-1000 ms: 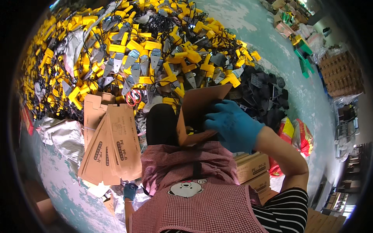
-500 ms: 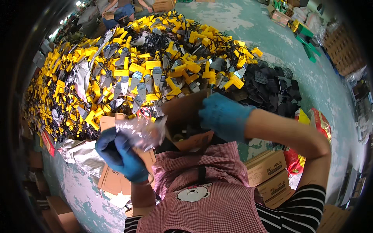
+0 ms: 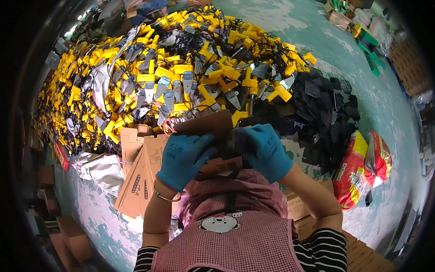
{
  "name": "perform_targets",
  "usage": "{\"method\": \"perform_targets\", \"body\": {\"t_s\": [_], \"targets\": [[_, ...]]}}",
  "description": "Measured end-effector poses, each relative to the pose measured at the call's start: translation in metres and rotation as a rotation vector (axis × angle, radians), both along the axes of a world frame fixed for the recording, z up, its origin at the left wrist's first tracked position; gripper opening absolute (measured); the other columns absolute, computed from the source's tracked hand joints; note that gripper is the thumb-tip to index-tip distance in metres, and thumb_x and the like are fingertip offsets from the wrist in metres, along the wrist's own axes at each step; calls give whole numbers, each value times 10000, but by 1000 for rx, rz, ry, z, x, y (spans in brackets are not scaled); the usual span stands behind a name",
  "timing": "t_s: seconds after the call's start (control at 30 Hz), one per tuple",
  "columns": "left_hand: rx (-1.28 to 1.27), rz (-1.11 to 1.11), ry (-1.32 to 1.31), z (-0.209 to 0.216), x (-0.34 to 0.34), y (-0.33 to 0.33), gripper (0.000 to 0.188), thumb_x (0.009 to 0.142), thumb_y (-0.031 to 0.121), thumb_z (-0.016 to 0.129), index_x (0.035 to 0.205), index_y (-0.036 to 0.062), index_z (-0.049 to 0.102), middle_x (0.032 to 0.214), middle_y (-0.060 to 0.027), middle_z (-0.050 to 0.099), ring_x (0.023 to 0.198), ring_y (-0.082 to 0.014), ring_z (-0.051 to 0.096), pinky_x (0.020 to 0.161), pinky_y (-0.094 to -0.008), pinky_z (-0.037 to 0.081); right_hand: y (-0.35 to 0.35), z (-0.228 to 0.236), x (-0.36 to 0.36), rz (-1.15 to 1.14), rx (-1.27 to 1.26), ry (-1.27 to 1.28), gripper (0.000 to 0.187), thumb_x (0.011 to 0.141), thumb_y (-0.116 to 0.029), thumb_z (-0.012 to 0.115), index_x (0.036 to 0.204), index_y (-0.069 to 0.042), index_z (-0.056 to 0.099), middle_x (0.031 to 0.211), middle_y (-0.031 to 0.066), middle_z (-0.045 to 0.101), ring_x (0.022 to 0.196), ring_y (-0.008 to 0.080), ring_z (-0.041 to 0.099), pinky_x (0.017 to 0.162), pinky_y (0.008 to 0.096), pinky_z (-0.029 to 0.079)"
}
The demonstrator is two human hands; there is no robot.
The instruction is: The recorder is folding small cardboard boxes and placing yellow and grey industrial components into them.
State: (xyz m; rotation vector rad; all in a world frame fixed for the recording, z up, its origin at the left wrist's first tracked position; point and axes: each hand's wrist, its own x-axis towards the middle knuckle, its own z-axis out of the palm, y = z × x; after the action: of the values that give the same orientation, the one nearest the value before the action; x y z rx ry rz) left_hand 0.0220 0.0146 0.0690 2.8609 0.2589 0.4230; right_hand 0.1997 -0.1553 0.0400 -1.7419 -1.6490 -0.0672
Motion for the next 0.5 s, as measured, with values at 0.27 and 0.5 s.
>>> {"method": "perform_targets", "body": {"t_s": [0.27,0.5], "targets": [[129,-218,-295,12,6,-2,279,842,258,707,1084,123,671,949,-78,648,883,-239,599,813,-388,466,9,15,-24,-199,-242,-461,530,677,-12,645,1199,-94,607,897,99,585,840,266,552,786,363,424],[203,-185,284,12,3,0,398,822,471,675,914,84,685,877,-61,600,904,-270,539,842,-455,418,-4,-22,33,-155,168,1086,425,935,-65,569,1358,-28,555,1237,97,652,1140,186,612,950,289,487]]}}
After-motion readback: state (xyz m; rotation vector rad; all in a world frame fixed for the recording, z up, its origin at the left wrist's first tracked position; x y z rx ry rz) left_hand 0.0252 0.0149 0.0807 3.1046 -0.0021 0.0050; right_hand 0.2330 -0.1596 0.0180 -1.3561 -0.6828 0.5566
